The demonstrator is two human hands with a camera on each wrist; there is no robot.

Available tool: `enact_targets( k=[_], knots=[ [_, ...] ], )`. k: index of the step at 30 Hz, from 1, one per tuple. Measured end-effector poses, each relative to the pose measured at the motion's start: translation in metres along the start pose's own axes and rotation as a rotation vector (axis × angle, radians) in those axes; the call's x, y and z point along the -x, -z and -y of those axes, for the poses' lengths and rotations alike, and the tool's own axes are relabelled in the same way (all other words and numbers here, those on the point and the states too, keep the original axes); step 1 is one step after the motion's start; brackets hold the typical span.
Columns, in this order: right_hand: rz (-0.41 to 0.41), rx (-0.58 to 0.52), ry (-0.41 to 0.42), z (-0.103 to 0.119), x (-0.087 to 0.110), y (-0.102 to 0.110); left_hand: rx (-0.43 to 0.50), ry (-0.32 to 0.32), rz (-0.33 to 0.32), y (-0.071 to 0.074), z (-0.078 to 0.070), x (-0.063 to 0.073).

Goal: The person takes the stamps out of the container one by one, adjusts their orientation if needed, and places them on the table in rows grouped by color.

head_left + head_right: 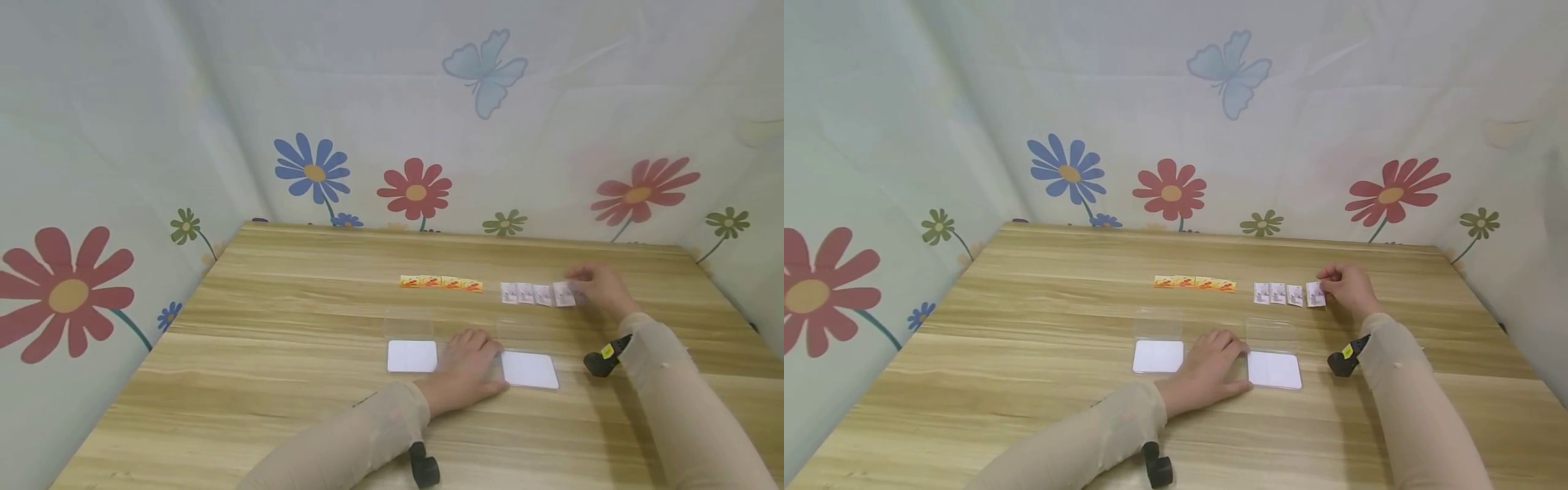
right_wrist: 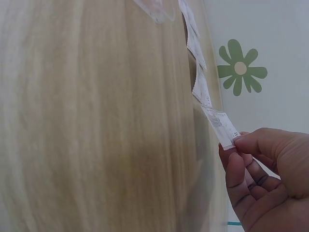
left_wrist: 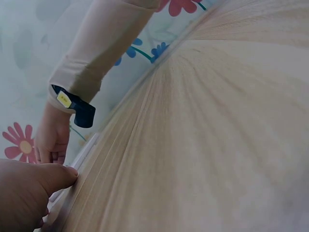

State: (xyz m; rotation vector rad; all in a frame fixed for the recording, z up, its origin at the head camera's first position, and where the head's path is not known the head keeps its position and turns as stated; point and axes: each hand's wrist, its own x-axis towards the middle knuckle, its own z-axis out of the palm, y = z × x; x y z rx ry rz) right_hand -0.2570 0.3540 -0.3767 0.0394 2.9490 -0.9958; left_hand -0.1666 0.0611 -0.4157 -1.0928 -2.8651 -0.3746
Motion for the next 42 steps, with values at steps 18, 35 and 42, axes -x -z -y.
enact_targets(
  k=[18, 35, 42],
  knots=[
    [-0.027, 0.016, 0.041, -0.009, -0.004, -0.007, -0.010, 0.009, 0.008, -0.003, 0.001, -0.001],
    [-0.016, 0.043, 0.027, -0.007, -0.004, -0.010, -0.025, 0.002, 0.014, -0.002, 0.002, -0.001],
    [-0.018, 0.064, 0.032, -0.004, -0.004, -0.011, -0.015, 0.005, 0.022, -0.002, 0.002, -0.001]
  ],
)
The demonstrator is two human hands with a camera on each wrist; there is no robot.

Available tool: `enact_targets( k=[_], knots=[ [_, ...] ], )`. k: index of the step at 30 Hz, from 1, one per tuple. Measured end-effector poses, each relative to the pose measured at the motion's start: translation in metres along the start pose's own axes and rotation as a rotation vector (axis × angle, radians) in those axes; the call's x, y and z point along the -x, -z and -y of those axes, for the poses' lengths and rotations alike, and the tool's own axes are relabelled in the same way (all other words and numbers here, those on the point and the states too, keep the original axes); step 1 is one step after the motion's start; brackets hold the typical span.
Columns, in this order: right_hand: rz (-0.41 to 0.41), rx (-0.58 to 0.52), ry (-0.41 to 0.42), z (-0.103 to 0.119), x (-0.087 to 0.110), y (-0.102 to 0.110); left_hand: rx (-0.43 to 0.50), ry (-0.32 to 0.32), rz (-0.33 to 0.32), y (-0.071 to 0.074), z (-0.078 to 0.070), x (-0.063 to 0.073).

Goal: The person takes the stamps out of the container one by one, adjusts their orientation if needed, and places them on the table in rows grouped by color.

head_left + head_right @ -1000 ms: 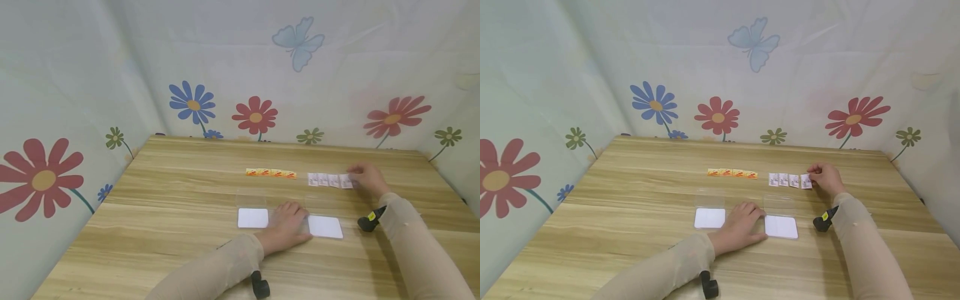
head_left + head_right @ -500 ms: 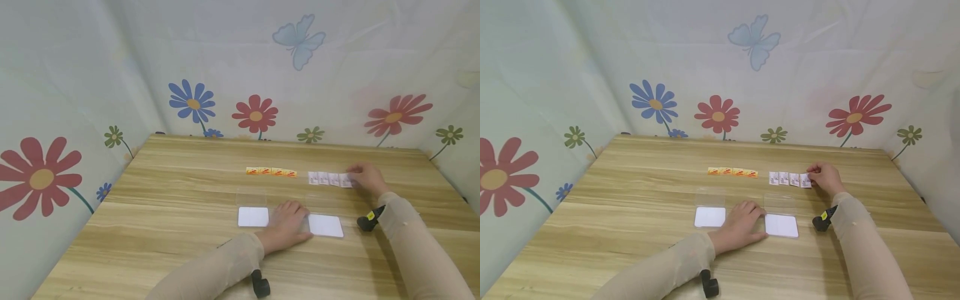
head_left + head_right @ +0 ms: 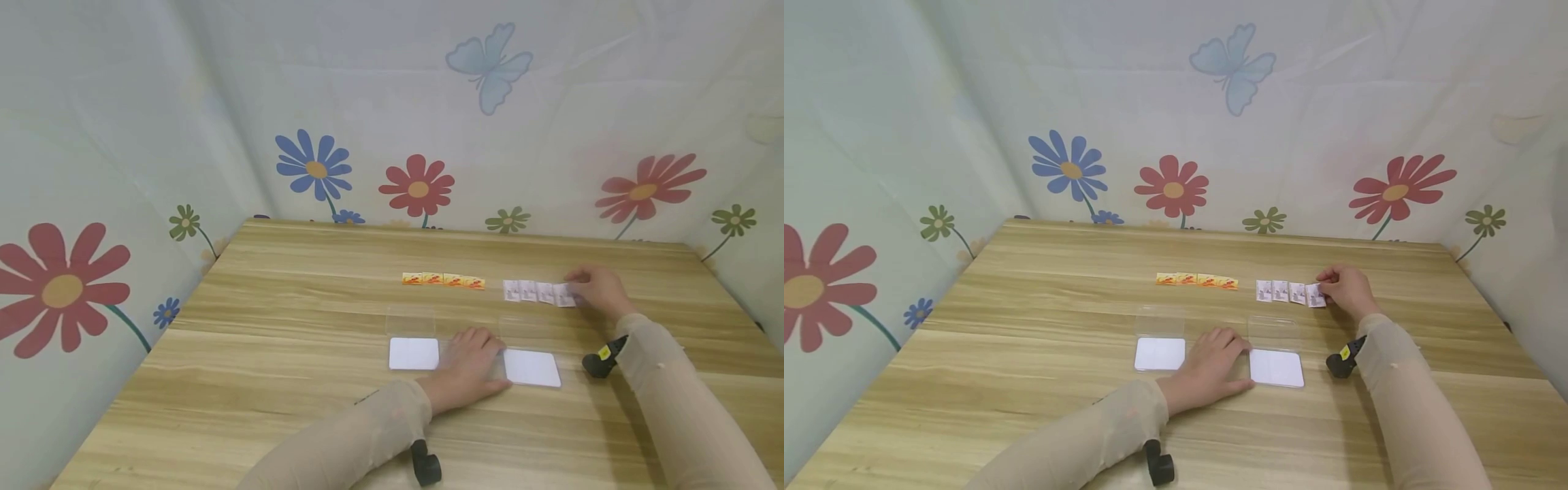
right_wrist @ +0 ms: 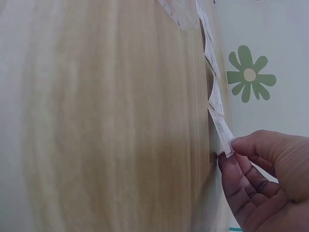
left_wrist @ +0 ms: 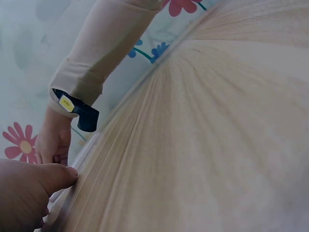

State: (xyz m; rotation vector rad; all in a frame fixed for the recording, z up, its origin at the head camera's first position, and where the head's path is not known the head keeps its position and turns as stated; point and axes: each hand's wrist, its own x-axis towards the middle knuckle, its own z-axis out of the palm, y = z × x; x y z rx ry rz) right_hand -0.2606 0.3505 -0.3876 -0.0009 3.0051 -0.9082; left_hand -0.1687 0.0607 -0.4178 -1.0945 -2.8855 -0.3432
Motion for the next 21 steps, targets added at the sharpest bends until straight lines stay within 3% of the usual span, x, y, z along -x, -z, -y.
enact_targets(
  k=[21],
  knots=[
    [0.060, -0.019, -0.057, 0.0018, 0.0031, 0.0033, 0.000, 0.008, 0.008, -0.0001, -0.0002, 0.0001]
  ],
)
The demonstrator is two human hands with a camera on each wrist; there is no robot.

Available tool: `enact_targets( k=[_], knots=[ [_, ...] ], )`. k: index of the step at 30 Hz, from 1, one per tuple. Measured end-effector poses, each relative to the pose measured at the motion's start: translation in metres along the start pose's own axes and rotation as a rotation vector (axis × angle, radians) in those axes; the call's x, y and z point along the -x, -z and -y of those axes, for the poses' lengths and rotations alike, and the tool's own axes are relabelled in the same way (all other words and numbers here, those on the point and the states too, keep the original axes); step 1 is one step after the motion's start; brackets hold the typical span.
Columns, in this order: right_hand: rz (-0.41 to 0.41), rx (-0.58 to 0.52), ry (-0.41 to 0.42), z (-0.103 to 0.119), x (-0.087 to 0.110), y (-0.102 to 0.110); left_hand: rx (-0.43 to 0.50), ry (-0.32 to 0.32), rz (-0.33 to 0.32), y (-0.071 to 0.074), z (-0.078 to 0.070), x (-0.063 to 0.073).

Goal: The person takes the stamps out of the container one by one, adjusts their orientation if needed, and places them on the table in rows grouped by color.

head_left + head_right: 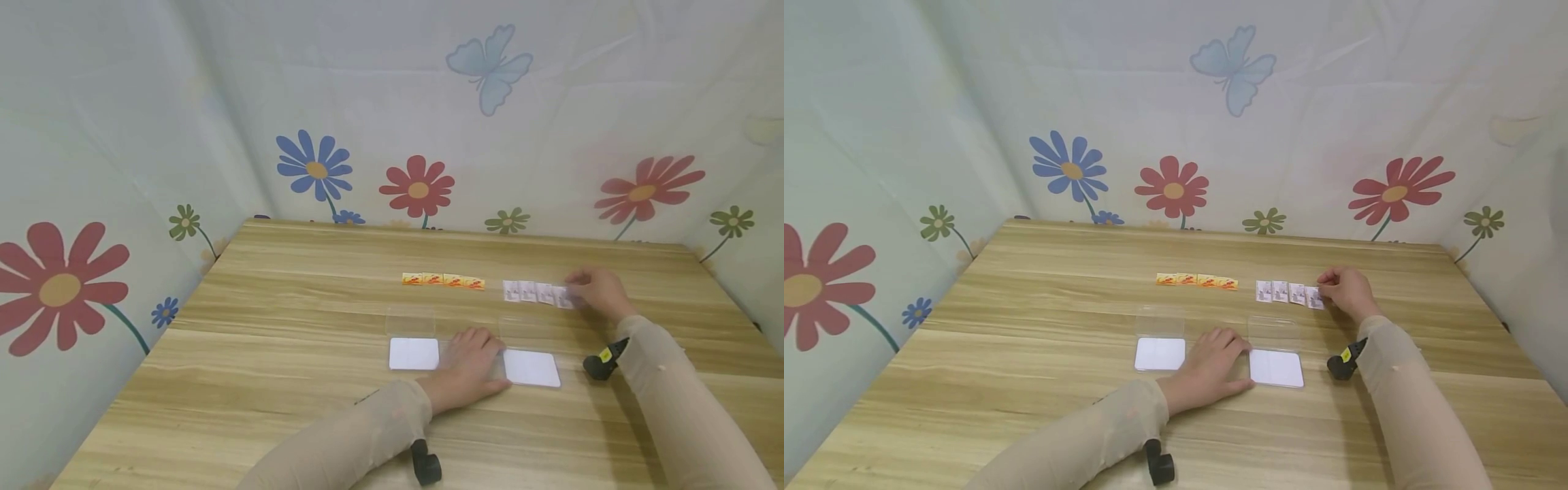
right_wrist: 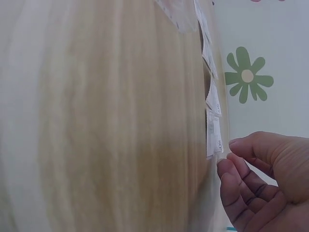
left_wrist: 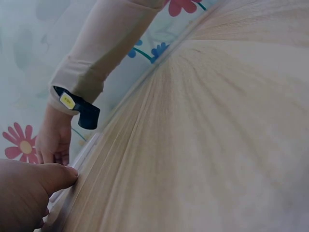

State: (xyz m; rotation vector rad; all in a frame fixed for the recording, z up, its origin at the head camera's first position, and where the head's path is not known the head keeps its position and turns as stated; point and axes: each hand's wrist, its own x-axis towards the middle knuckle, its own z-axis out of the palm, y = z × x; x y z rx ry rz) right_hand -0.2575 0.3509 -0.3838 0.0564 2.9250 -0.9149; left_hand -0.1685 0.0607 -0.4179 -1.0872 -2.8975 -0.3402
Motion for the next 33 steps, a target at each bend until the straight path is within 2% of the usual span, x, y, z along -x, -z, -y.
enact_targets(
  k=[5, 16, 22, 27, 33],
  knots=[
    [0.001, -0.006, -0.018, 0.001, 0.000, 0.000, 0.001, -0.003, -0.005, -0.001, 0.000, -0.001],
    [-0.035, -0.013, 0.017, 0.001, 0.005, 0.002, 0.029, 0.008, -0.002, -0.001, 0.001, -0.005],
    [-0.041, -0.031, 0.010, 0.003, 0.006, 0.002, 0.047, 0.018, -0.006, -0.003, 0.002, -0.009],
    [-0.065, -0.027, 0.036, -0.002, 0.010, -0.002, 0.063, 0.017, -0.003, -0.006, 0.003, -0.008],
    [-0.079, -0.023, 0.053, -0.002, 0.018, -0.006, 0.106, 0.021, 0.007, -0.003, 0.001, -0.004]
  ],
)
